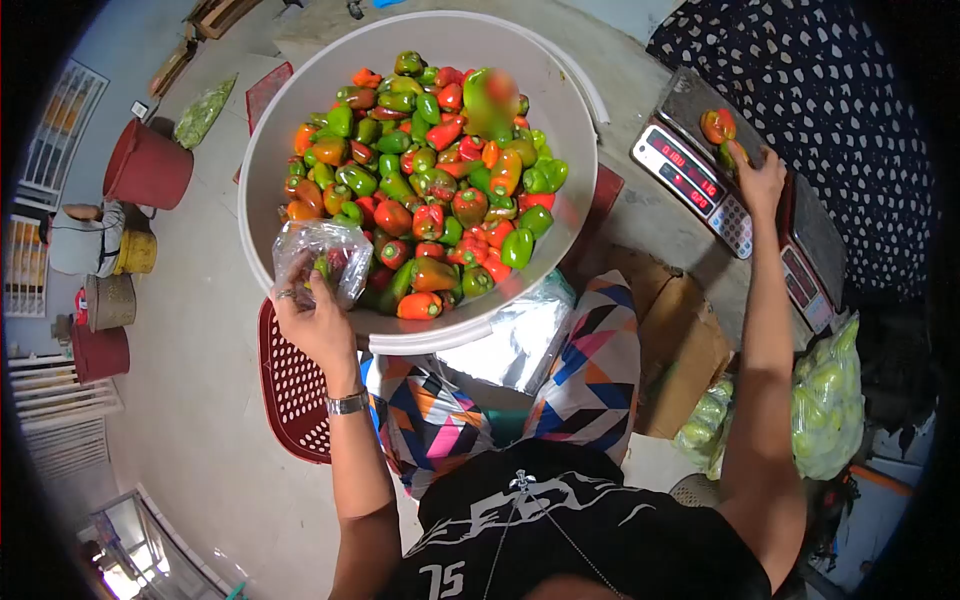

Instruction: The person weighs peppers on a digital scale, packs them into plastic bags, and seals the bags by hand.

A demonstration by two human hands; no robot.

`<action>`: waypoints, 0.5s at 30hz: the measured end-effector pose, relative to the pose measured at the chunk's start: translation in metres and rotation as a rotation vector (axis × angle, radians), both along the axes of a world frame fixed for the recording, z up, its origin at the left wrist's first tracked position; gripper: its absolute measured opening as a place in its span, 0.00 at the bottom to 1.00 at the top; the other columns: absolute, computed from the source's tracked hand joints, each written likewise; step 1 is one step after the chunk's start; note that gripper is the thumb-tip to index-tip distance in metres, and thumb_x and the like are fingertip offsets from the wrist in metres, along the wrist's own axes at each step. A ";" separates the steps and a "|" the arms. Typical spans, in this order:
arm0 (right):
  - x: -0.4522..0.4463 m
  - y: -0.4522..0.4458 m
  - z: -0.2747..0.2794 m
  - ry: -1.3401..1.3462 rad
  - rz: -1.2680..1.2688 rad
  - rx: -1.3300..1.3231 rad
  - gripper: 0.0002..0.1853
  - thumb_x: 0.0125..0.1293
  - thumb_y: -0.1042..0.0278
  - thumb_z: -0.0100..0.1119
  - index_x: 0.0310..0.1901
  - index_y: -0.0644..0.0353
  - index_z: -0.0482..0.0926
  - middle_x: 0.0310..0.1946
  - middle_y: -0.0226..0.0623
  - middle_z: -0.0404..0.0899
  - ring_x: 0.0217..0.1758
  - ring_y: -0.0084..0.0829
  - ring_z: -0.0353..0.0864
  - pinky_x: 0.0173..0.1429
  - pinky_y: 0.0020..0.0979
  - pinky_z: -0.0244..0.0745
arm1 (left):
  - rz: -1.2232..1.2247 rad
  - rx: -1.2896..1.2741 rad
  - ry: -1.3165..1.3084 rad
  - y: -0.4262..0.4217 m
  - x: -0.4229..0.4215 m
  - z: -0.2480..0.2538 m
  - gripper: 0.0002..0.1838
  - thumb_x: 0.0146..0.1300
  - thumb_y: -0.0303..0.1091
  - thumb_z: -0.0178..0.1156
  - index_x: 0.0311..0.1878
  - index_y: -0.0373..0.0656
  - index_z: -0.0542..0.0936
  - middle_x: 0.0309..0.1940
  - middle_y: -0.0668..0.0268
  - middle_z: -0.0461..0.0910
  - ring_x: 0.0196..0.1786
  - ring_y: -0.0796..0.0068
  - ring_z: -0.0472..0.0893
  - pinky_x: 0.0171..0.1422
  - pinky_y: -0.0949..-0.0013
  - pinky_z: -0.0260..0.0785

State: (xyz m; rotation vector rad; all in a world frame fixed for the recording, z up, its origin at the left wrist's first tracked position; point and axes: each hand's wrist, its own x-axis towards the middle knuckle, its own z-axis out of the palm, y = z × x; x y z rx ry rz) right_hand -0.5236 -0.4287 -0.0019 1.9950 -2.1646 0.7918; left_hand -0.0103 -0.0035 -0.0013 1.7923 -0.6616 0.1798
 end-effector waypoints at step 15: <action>-0.019 -0.034 -0.028 0.082 0.169 0.378 0.49 0.56 0.24 0.68 0.73 0.47 0.71 0.67 0.61 0.71 0.72 0.57 0.73 0.74 0.50 0.69 | -0.037 0.054 0.036 -0.004 -0.002 -0.001 0.09 0.69 0.21 0.62 0.50 0.35 0.85 0.45 0.65 0.85 0.45 0.74 0.83 0.52 0.70 0.75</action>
